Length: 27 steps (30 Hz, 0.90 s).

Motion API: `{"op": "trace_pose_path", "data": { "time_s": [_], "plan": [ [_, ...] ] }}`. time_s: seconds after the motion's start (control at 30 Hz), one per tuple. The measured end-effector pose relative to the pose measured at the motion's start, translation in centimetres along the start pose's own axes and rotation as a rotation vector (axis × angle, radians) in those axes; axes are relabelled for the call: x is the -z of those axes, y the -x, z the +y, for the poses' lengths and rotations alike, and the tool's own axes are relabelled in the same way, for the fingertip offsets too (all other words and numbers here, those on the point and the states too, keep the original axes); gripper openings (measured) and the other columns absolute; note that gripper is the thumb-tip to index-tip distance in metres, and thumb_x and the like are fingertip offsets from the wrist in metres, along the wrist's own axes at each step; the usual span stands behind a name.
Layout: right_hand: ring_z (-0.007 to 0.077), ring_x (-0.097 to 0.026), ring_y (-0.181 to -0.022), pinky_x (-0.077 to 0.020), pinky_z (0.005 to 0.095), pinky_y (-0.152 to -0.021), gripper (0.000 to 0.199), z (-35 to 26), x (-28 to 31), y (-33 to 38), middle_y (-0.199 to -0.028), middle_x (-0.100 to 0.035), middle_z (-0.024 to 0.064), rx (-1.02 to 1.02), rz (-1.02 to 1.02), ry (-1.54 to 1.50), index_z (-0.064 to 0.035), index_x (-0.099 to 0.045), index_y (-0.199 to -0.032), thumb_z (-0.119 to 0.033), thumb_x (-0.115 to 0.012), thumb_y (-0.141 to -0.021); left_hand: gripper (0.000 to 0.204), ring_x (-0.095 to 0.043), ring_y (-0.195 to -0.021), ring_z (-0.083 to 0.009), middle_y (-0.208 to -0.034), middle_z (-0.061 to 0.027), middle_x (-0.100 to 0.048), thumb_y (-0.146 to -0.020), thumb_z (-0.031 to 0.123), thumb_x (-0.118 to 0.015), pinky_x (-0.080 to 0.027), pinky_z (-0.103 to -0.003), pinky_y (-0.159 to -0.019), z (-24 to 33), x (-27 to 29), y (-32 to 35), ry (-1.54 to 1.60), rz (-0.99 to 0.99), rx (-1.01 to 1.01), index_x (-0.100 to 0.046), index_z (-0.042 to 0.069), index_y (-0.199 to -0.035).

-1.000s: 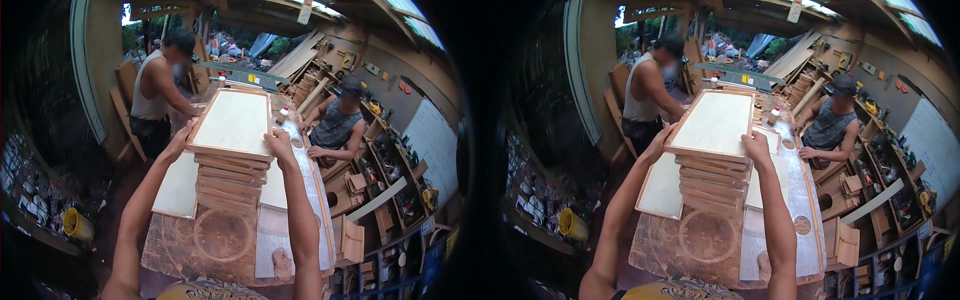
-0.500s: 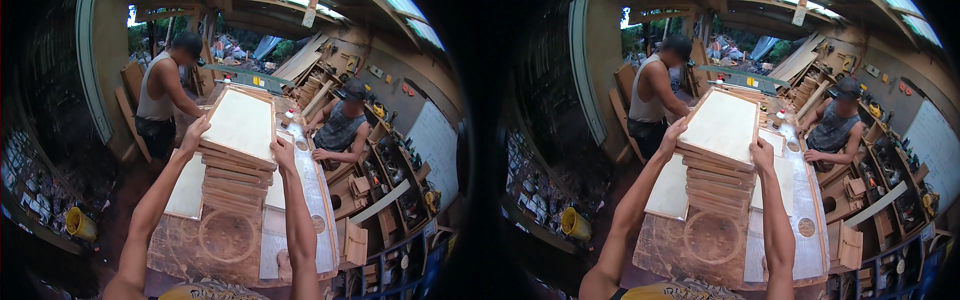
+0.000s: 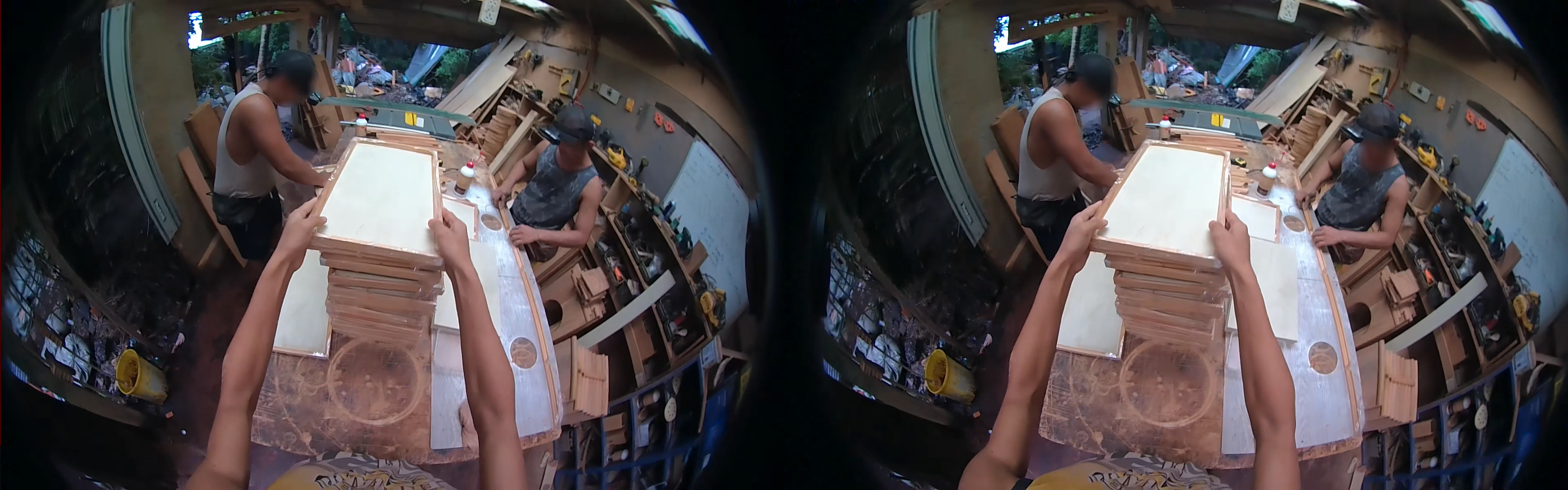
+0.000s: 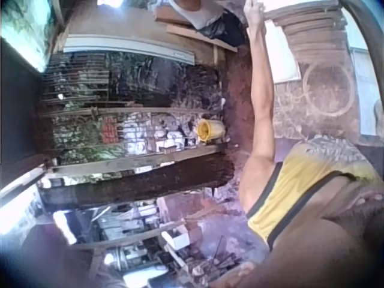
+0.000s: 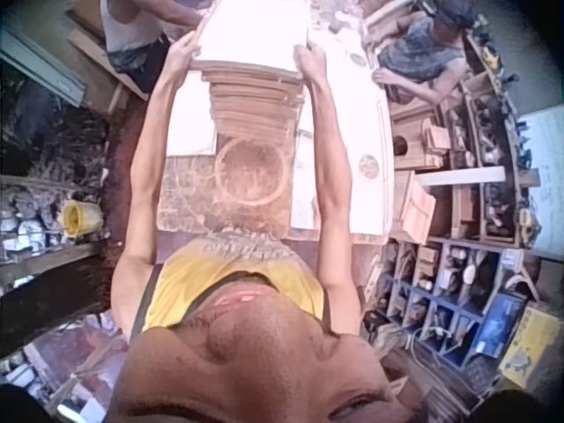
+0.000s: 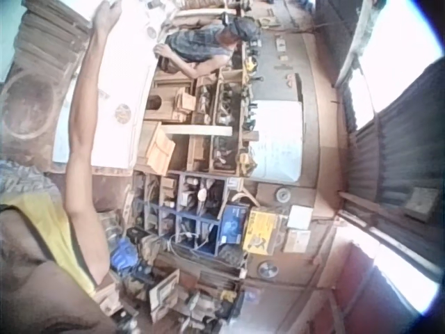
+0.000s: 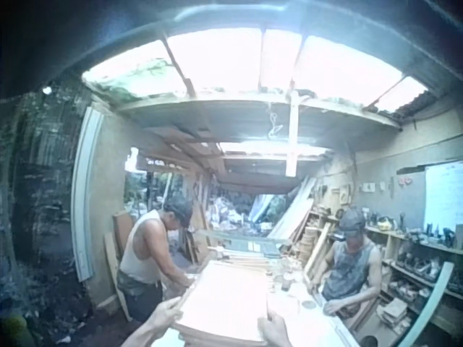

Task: Applying glue to wooden pieces and stacking assembled frames at a workshop bench.

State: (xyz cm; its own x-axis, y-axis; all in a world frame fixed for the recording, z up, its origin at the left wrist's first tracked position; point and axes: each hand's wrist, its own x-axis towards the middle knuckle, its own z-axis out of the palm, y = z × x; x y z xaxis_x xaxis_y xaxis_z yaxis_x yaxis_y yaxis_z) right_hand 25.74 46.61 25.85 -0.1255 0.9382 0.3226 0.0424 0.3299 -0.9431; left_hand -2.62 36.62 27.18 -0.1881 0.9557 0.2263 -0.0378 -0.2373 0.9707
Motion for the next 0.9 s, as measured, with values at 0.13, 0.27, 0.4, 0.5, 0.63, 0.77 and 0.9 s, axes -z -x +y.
{"op": "trace_pose_path", "data": {
  "time_s": [0.13, 0.27, 0.4, 0.5, 0.63, 0.77, 0.9],
  "plan": [
    [0.0106, -0.053, -0.065, -0.0429, 0.0270, -0.057, 0.026, -1.9, -0.6, 0.2, -0.078, -0.062, 0.0042, -0.060, -0.046, 0.047, 0.0041, -0.065, -0.097, 0.000, -0.050, -0.077, 0.048, -0.052, -0.108, -0.0155, -0.117, -0.0077, -0.059, -0.081, 0.004, -0.050, -0.037, -0.026, -0.096, 0.6, 0.1, -0.1, 0.074, 0.023, -0.007, -0.054, -0.004, -0.128],
    [0.0049, -0.042, -0.053, -0.0298, 0.0233, -0.044, 0.025, -4.9, 0.5, 0.3, -0.067, -0.050, -0.0031, 0.024, -0.018, -0.104, 0.0022, -0.066, -0.091, 0.005, -0.051, -0.071, 0.047, -0.052, -0.100, -0.0138, -0.110, -0.0067, -0.060, -0.080, 0.004, -0.049, -0.039, -0.025, -0.090, 1.8, -1.7, 0.5, 0.015, 0.063, -0.055, -0.055, -0.005, -0.126],
    [0.0024, -0.040, -0.052, -0.0278, 0.0213, -0.044, 0.031, -4.6, 1.5, -1.2, -0.063, -0.046, -0.0062, -0.022, -0.074, -0.092, 0.0015, -0.068, -0.098, 0.009, -0.050, -0.074, 0.048, -0.053, -0.098, -0.0142, -0.108, -0.0060, -0.061, -0.080, 0.007, -0.052, -0.039, -0.025, -0.090, 1.6, -1.3, -0.2, 0.012, -0.019, -0.053, -0.055, -0.004, -0.126],
    [0.0048, -0.041, -0.052, -0.0302, 0.0247, -0.045, 0.020, -3.2, 1.6, -1.3, -0.068, -0.055, -0.0031, -0.026, -0.062, -0.070, 0.0022, -0.067, -0.097, 0.002, -0.053, -0.083, 0.048, -0.054, -0.100, -0.0146, -0.109, -0.0065, -0.061, -0.081, 0.010, -0.053, -0.040, -0.026, -0.092, 0.6, -1.6, -0.3, -0.138, 0.032, -0.061, -0.054, -0.003, -0.128],
    [0.0079, -0.056, -0.072, -0.0448, 0.0212, -0.063, 0.031, -1.4, 1.7, -0.8, -0.087, -0.063, 0.0006, -0.014, 0.005, -0.248, 0.0015, -0.062, -0.116, -0.005, -0.062, -0.086, 0.047, -0.053, -0.102, -0.0146, -0.113, -0.0085, -0.061, -0.088, 0.019, -0.056, -0.039, -0.026, -0.093, -0.4, -2.0, 0.7, -0.408, 0.114, -0.215, -0.053, -0.002, -0.130],
    [0.0164, -0.060, -0.097, -0.0486, 0.0287, -0.083, 0.051, -1.6, 2.8, -0.9, -0.111, -0.062, 0.0083, -0.109, -0.063, -0.178, 0.0040, -0.049, -0.130, -0.023, -0.064, -0.090, 0.063, -0.046, -0.125, -0.0198, -0.135, -0.0118, -0.052, -0.095, 0.038, -0.051, -0.031, -0.028, -0.105, 0.4, -1.7, 1.5, -0.178, 0.053, -0.117, -0.040, -0.004, -0.141],
    [0.0194, -0.064, -0.095, -0.0516, 0.0332, -0.081, 0.047, -2.8, 0.6, 1.1, -0.106, -0.065, 0.0112, -0.312, -0.148, -0.575, 0.0015, -0.052, -0.124, -0.033, -0.058, -0.092, 0.072, -0.033, -0.135, -0.0210, -0.145, -0.0112, -0.040, -0.093, 0.047, -0.051, -0.021, -0.032, -0.111, -1.9, -2.0, 1.3, 0.117, -0.026, -0.040, -0.036, -0.001, -0.145]
  ]
}}
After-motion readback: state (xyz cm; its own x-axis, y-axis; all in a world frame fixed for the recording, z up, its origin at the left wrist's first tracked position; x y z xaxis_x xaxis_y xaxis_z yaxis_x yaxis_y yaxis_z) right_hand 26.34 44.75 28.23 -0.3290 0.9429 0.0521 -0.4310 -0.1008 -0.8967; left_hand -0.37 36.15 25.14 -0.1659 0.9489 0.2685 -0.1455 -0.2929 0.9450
